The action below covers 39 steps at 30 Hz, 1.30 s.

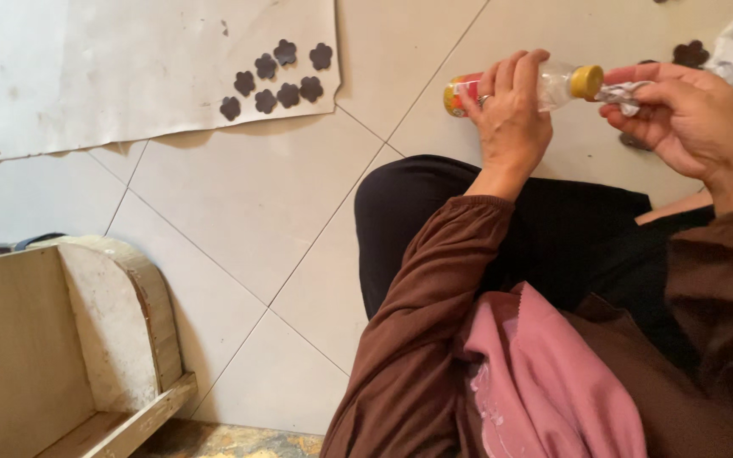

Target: The person sits on the floor and wipes small dark flower-shaped pieces with a white cloth. They pick up each piece, wipe it, and place it on a white sheet. A plastic bottle is nearby but not used.

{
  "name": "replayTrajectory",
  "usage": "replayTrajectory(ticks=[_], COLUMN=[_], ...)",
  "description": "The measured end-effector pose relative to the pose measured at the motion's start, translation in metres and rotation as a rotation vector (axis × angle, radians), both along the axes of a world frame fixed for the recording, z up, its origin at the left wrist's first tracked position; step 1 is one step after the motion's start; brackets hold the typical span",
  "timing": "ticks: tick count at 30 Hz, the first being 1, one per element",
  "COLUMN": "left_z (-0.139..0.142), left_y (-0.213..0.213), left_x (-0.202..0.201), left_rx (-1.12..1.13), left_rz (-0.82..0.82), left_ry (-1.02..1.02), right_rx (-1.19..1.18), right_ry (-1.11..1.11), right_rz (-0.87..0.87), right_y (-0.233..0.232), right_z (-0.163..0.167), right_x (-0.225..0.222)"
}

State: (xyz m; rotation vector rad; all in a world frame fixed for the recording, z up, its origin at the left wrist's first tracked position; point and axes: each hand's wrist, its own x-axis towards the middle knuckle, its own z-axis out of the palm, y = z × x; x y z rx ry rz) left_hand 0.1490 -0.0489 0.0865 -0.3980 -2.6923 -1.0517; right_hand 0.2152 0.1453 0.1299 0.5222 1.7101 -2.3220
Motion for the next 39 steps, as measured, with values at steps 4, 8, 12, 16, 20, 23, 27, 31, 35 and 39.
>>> replayTrajectory(ticks=[4,8,12,16,20,23,27,31,35,39], left_z=[-0.009,-0.008,-0.006,-0.006,-0.004,0.0,0.007,0.016,0.024,0.028], left_y=[0.017,0.022,0.025,0.026,0.025,0.026,0.031,0.034,0.034,0.038], left_x=[0.003,0.004,0.005,0.006,0.008,0.009,0.01,0.008,0.007,0.004], left_rx=[-0.076,-0.146,-0.236,-0.347,-0.507,-0.61,-0.724,-0.792,-0.883,-0.912], left_rz=[0.001,0.003,0.039,0.102,0.137,0.171,0.208,0.205,0.195,0.19], left_ry=[0.047,0.076,0.156,0.267,0.322,0.353,0.448,0.508,0.564,0.616], right_rx=[0.008,0.09,0.047,0.32,0.718,0.693,0.606,0.292,0.173,0.155], right_ry=[0.015,0.013,0.096,0.156,0.399,0.372,0.261,0.259,0.274,0.276], right_rz=[-0.005,-0.044,-0.099,-0.181,-0.214,-0.239,-0.275,-0.33,-0.349,-0.344], right_y=[0.008,0.012,0.006,-0.014,-0.032,-0.034,-0.029,-0.025,-0.021,-0.018], right_z=[0.008,0.008,0.009,0.006,-0.007,-0.018,-0.025,-0.027,-0.029,-0.034], right_x=[-0.003,-0.002,0.0,0.005,0.012,0.016,0.015,0.011,0.01,0.012])
